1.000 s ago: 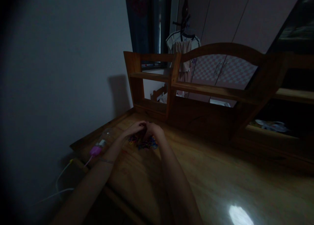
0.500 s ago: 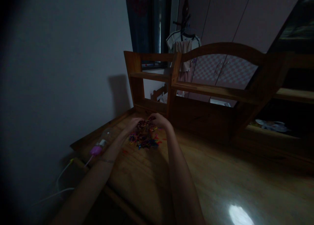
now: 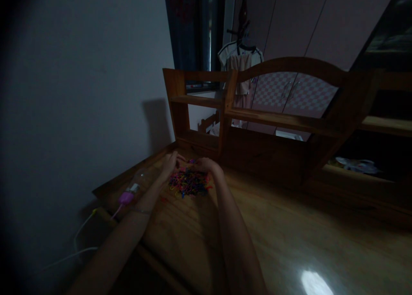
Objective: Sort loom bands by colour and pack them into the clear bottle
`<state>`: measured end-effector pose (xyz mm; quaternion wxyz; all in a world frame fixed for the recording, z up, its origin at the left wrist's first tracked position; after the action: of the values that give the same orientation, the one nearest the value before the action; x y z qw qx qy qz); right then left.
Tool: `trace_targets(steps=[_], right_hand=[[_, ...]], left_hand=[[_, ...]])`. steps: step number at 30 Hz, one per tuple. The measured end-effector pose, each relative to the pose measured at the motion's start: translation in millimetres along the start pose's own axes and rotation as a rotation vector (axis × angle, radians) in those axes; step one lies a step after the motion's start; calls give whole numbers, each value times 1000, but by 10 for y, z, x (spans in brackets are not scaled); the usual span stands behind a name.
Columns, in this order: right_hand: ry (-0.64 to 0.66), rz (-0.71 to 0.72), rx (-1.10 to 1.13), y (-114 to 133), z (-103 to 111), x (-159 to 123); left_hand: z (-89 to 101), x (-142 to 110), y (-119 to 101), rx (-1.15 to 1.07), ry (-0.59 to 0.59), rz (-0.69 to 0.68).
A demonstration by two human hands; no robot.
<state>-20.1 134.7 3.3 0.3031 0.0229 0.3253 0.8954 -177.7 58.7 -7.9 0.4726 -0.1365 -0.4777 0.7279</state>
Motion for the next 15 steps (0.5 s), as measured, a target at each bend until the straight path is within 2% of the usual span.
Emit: trace_targets(steps=[3,8,12,15], right_hand=[[65,-17,-61,123,-133,-43],[62,-86,-252,414,-308,-94],[117,-22,-218,585,-422,-47],[76,-6,-192,564,-404,2]], left_hand=[[103,4,29,38,-91,27],[168,7,71,113,-156,52],[175,9,82,199,-170,66],[204,9,64,295,-179,62]])
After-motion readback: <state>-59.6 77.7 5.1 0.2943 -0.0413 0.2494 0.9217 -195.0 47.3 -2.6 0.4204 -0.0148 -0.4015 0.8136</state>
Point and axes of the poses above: each hand's wrist, its own x-axis towards the middle knuckle, its own z-axis out of the back of the hand, y = z × x, the point moved 6 cm from there along x, towards the middle knuckle, and after that the axes turned 8 degrees about x, right-handed, at the moved point
